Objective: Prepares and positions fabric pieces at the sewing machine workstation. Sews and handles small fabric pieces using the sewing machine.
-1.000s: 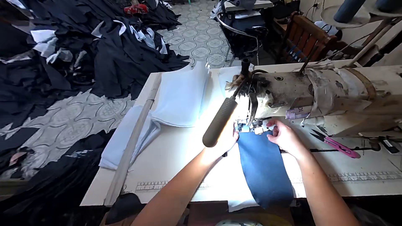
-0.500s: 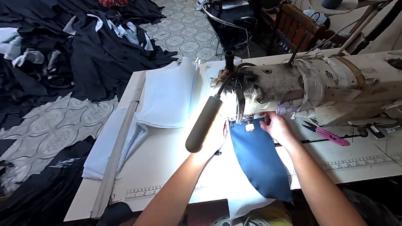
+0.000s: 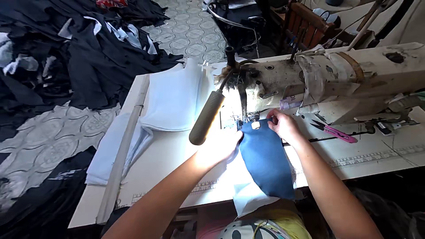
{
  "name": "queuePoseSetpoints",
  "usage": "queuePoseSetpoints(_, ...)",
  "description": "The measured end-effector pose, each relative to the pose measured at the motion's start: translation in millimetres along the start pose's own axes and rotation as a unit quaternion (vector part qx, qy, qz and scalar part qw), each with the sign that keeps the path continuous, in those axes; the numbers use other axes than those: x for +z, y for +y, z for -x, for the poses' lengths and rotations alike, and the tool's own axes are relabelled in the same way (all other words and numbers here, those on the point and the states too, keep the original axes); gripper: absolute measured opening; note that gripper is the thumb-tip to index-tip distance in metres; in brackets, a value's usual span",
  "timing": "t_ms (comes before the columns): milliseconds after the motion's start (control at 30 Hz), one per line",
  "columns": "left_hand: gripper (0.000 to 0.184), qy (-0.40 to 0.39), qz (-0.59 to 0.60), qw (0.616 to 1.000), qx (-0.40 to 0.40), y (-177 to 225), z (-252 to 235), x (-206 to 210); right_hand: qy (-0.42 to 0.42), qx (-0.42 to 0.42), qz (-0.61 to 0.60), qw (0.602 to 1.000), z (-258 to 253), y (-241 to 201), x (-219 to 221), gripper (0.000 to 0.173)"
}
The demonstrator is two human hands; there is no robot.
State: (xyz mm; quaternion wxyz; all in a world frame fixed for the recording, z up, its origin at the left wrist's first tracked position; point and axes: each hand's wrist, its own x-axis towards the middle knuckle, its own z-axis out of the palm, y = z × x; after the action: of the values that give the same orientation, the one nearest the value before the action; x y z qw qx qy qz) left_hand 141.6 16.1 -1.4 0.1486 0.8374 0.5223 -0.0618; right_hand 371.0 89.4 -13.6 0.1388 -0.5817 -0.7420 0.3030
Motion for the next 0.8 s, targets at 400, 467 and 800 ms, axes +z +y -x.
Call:
queuePoseSetpoints(400, 0.036, 0.039, 0.066, 0.981, 0.18, 53.6, 52.6, 17.2, 0.009, -0.002, 0.007, 1.0, 2.8, -1.3, 0.9, 0.021)
queuePoseSetpoints(467, 0.053, 0.079, 0.056, 0.988, 0.124, 42.8, 46.2, 20.7, 0.013, -0.007, 0.007, 1.0, 3.4, -0.4, 2.6, 0.021)
queuePoseSetpoints(800, 0.023, -0.085, 0.125, 0.963, 0.222, 54.6, 63.1, 6.0, 0.018, -0.015, 0.064, 0.998, 21.0, -12.9, 5.8, 0.028)
